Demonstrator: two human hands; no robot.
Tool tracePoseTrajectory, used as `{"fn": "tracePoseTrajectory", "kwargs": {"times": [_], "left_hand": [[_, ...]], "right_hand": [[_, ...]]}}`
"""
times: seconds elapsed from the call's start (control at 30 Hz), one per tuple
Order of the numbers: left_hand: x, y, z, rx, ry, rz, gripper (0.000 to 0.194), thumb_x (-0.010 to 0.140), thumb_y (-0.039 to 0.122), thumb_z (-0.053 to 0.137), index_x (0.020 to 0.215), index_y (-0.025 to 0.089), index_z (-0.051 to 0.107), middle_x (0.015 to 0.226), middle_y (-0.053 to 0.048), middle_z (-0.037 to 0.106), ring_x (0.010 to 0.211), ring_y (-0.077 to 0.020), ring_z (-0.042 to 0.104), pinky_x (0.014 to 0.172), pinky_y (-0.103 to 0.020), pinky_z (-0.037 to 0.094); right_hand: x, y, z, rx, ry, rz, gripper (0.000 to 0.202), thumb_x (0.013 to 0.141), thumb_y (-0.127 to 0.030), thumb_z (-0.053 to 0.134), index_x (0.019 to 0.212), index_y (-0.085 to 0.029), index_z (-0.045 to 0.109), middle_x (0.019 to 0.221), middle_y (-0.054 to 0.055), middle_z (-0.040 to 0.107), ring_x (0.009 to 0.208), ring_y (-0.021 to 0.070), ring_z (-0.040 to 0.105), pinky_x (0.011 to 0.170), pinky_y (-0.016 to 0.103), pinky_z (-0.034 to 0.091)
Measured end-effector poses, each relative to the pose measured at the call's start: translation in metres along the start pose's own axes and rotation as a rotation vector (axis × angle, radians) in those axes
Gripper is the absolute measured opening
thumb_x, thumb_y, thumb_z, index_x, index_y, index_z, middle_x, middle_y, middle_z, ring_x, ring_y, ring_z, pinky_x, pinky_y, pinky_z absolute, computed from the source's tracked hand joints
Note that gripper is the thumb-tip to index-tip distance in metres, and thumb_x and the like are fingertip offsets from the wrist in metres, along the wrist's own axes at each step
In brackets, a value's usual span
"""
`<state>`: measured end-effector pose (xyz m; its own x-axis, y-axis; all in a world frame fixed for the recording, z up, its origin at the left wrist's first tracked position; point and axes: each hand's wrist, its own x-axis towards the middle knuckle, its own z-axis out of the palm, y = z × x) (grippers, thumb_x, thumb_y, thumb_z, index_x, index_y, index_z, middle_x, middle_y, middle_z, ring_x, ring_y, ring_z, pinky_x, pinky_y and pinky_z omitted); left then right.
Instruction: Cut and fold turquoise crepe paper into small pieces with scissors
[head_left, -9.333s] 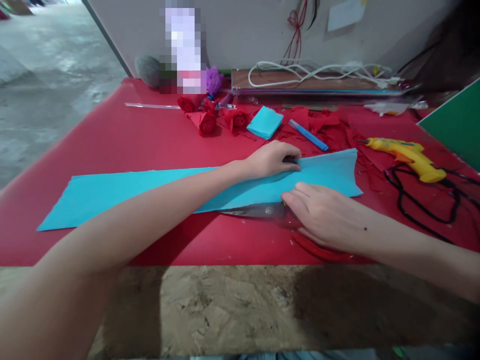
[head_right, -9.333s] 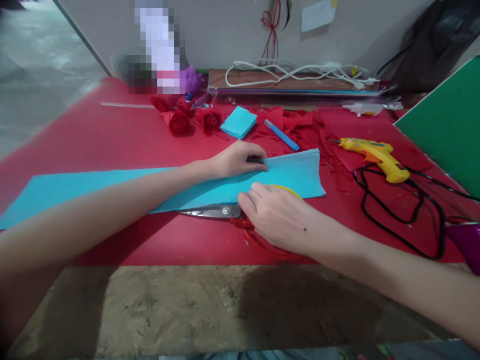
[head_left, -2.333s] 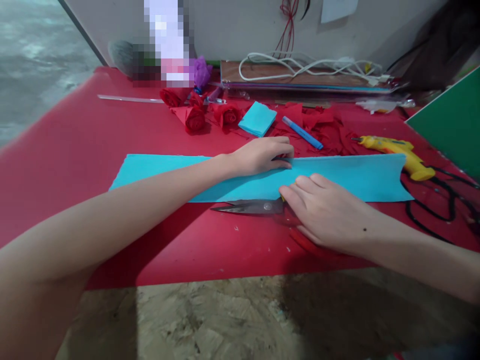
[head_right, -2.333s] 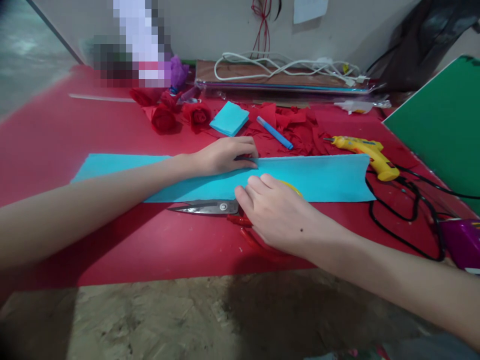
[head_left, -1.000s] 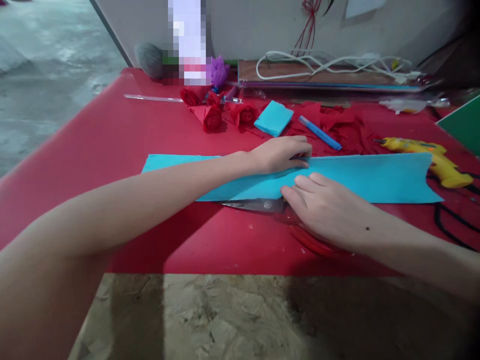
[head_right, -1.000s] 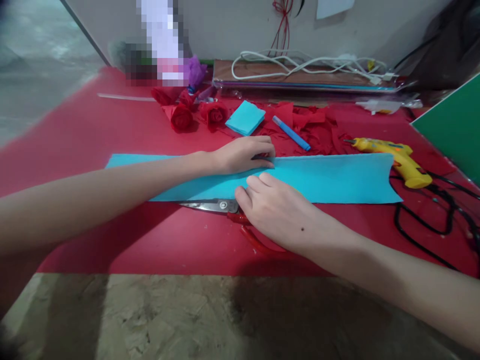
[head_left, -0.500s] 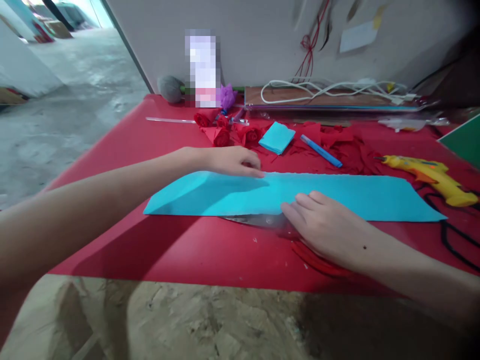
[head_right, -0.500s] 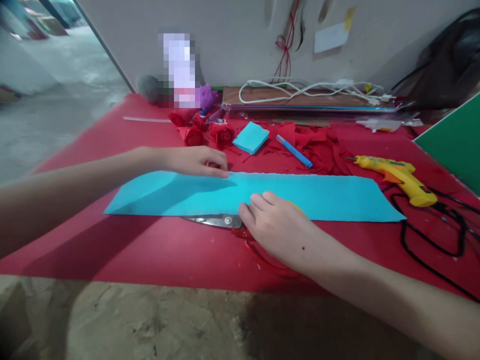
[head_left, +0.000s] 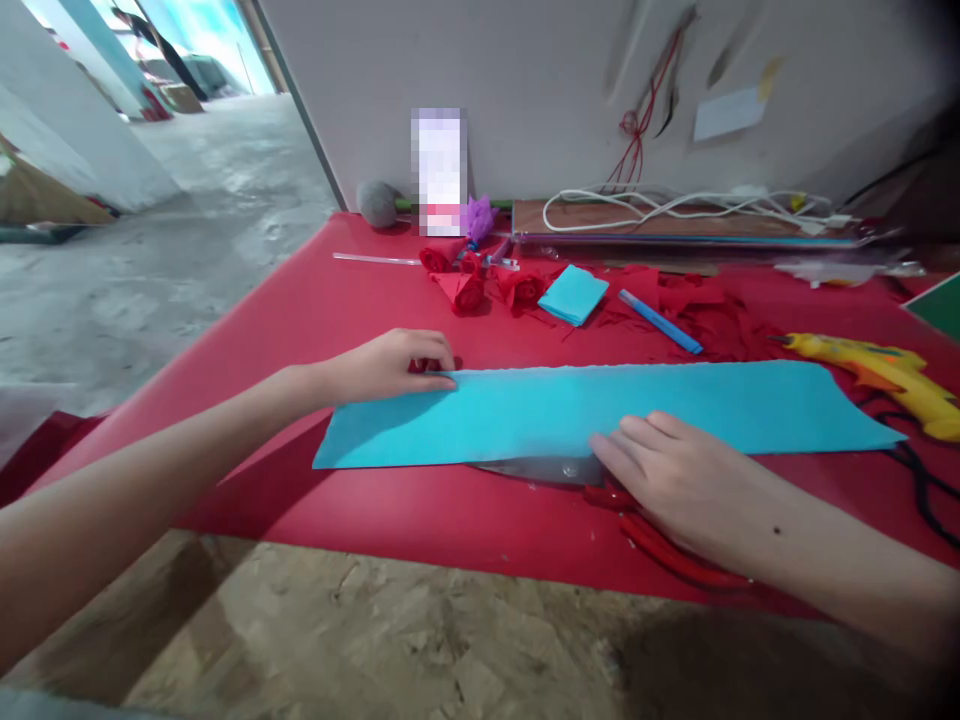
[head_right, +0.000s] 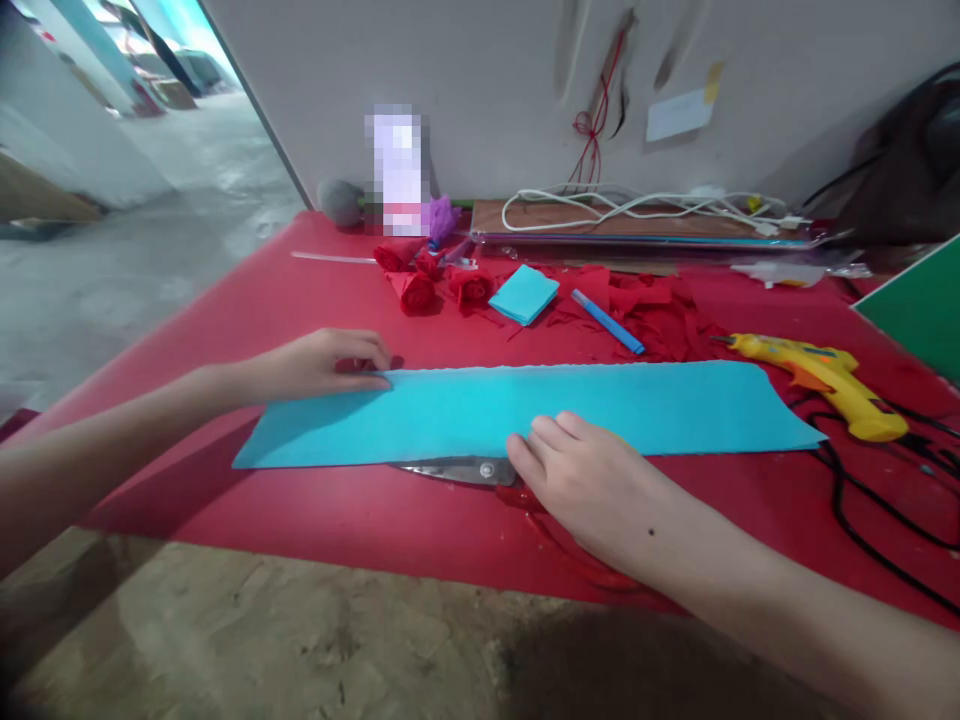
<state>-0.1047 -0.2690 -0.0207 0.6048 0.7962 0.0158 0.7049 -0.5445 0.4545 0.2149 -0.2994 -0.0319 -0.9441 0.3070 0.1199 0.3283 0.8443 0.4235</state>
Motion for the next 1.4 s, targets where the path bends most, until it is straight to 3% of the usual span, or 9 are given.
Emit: {"fn": "tracePoseTrajectory", "kwargs": {"times": [0.27, 0.5, 0.73, 1.0, 1.4], "left_hand": [[-0.009, 0.001, 0.015, -0.069, 0.176, 0.016, 0.019, 0.080, 0.033, 0.053, 0.080, 0.014, 0.058, 0.086, -0.004, 0.058, 0.077, -0.0119, 0.056, 0.072, -0.022, 0.043], [-0.009, -0.002, 0.016, -0.073, 0.183, 0.021, 0.019, 0.079, 0.032, 0.054, 0.081, 0.014, 0.058, 0.087, -0.005, 0.058, 0.078, -0.0127, 0.055, 0.073, -0.024, 0.044], [-0.009, 0.000, 0.016, -0.081, 0.190, 0.034, 0.018, 0.079, 0.031, 0.054, 0.080, 0.014, 0.059, 0.085, -0.005, 0.058, 0.077, -0.0126, 0.055, 0.073, -0.025, 0.044], [-0.008, -0.001, 0.017, -0.075, 0.187, 0.025, 0.017, 0.078, 0.030, 0.054, 0.080, 0.014, 0.059, 0.086, -0.006, 0.059, 0.078, -0.0129, 0.056, 0.074, -0.025, 0.044], [-0.007, -0.004, 0.020, -0.067, 0.204, 0.046, 0.019, 0.078, 0.032, 0.055, 0.079, 0.013, 0.059, 0.086, -0.005, 0.059, 0.077, -0.0130, 0.056, 0.073, -0.025, 0.043]], "right_hand": [[0.000, 0.001, -0.001, 0.050, -0.036, 0.016, 0.031, 0.073, -0.011, 0.042, 0.102, -0.006, 0.053, 0.076, 0.009, 0.054, 0.070, 0.0220, 0.047, 0.064, 0.032, 0.030], [0.005, 0.000, -0.004, 0.046, -0.034, -0.004, 0.035, 0.070, -0.009, 0.042, 0.103, -0.005, 0.053, 0.079, 0.010, 0.057, 0.072, 0.0219, 0.048, 0.065, 0.033, 0.031], [0.014, 0.003, -0.002, -0.032, 0.003, -0.062, 0.028, 0.080, -0.006, 0.033, 0.099, -0.006, 0.053, 0.074, 0.009, 0.056, 0.069, 0.0213, 0.048, 0.064, 0.032, 0.032], [0.011, 0.007, -0.005, -0.094, 0.047, -0.122, 0.028, 0.082, -0.002, 0.028, 0.096, -0.004, 0.052, 0.067, 0.009, 0.055, 0.064, 0.0202, 0.048, 0.060, 0.031, 0.031], [0.010, -0.001, -0.007, -0.051, -0.047, -0.063, 0.030, 0.076, -0.006, 0.034, 0.099, -0.003, 0.053, 0.075, 0.012, 0.056, 0.067, 0.0224, 0.048, 0.059, 0.032, 0.031]]}}
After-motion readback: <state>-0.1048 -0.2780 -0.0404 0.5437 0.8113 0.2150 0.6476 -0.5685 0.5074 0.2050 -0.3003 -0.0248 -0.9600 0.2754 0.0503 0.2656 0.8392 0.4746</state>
